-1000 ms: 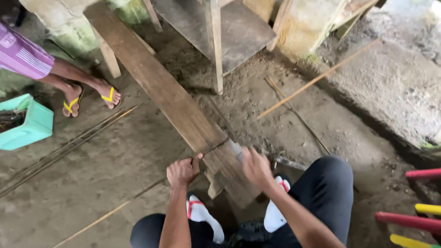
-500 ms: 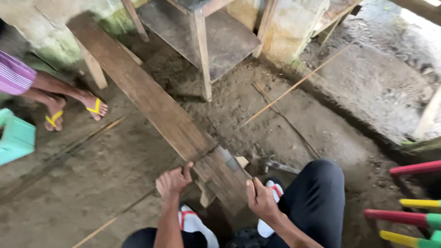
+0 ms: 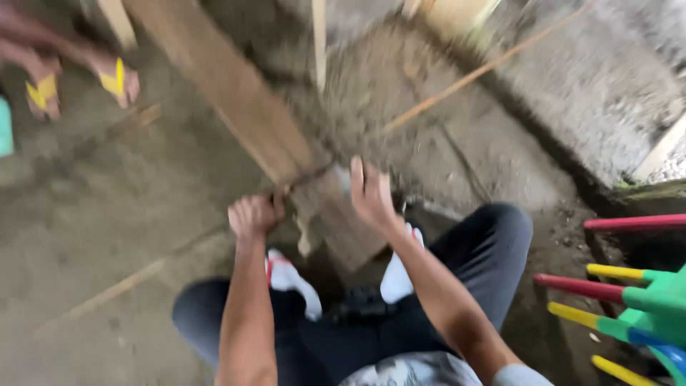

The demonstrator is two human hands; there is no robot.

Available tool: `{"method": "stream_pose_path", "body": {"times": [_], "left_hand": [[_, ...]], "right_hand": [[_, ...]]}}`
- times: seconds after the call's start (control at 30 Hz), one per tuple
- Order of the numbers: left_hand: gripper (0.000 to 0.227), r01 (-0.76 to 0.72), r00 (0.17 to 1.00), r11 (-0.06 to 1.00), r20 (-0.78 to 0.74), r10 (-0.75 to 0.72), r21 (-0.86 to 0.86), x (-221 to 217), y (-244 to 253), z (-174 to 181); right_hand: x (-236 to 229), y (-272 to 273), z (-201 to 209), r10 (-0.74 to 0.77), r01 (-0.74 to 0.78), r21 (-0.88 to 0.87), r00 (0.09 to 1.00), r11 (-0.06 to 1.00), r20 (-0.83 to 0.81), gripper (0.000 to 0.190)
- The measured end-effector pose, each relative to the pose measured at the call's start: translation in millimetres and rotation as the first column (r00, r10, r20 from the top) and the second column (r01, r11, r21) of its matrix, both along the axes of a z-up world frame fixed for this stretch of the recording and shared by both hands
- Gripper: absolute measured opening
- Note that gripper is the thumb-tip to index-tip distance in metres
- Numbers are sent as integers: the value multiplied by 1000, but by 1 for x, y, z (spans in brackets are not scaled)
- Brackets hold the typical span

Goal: Sawing a metal rebar and then handling long rebar rods in a workshop

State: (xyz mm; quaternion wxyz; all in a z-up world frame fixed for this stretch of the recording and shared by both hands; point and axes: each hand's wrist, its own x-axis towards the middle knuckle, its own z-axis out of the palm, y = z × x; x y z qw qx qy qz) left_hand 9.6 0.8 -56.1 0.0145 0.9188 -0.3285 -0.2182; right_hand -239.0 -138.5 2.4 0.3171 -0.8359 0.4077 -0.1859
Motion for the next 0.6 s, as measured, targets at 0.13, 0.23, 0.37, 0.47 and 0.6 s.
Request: {"method": "stream_pose_path", "body": {"times": [0.13, 0.23, 0.37, 0.47, 0.6], "left_hand": [[65, 67, 992, 961, 117, -37, -267, -7, 7, 7], [69, 97, 977, 934, 210, -25, -343, -2, 2, 2], [66, 161, 924, 847, 378, 50, -506, -2, 9, -14], [73, 204, 936, 813, 352, 2, -545, -6, 10, -10], [69, 155, 943, 868, 333, 13, -471, -4, 8, -17]], "right_hand": [[-7, 10, -6, -58, 67, -70, 992, 995, 116, 39], [-62, 39, 8, -70, 79, -60, 988, 995, 140, 33], [-102, 15, -60, 135, -56, -326, 965, 944, 227, 47], [15, -39, -90, 218, -46, -456, 918, 889, 331, 38], [20, -21, -13, 46, 7, -193, 961, 981, 271, 40]]}}
